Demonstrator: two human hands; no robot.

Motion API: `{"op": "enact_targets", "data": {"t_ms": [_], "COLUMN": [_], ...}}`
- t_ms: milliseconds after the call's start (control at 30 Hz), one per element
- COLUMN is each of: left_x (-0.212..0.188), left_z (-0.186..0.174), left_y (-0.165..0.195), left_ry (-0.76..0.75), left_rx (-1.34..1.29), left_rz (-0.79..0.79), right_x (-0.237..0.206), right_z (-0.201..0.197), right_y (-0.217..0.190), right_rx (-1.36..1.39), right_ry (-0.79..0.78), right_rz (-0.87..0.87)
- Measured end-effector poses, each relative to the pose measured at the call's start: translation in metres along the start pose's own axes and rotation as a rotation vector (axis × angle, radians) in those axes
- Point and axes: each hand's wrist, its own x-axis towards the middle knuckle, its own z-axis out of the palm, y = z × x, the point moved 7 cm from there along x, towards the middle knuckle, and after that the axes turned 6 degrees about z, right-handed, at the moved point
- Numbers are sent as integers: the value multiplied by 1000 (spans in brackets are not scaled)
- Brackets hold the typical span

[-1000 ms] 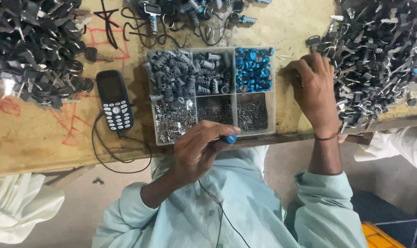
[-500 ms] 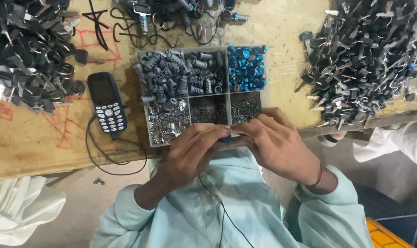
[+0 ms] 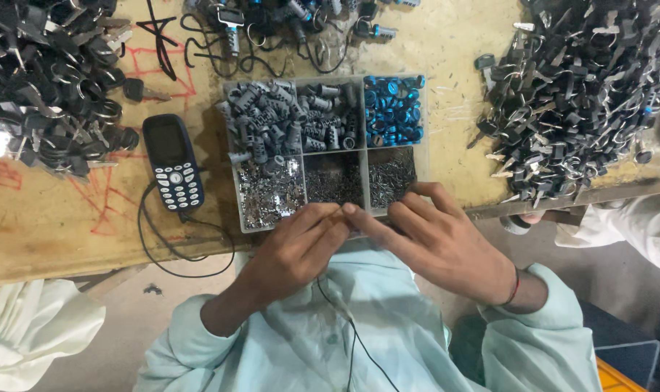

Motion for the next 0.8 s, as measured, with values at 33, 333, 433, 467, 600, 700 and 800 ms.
{"op": "enact_targets", "data": {"t_ms": [33, 333, 433, 467, 600, 700, 800], "left_x": [-3, -13, -14, -14, -17, -18, -16], "left_z": [3, 20, 31, 32, 40, 40, 28], "left_y": [1, 2, 6, 5, -3, -12, -13], "left_ry": [-25, -43, -73, -42, 10, 44, 175], "left_rx": [29, -75, -127, -170, -341, -326, -329], "left_rz": [4, 3, -23, -59, -152, -202, -156], "right_x": [0, -1, -4, -5, -7, -8, -8], "right_z": [1, 3, 8, 11, 26, 38, 37], "right_y": [-3, -13, -15, -12, -2, 4, 13], "right_rx": [-49, -50, 61, 142, 413, 517, 748], "right_ry": [-38, -171, -159, -171, -271, -338, -154], "right_rz": [-24, -14, -21, 1, 111, 178, 276]}}
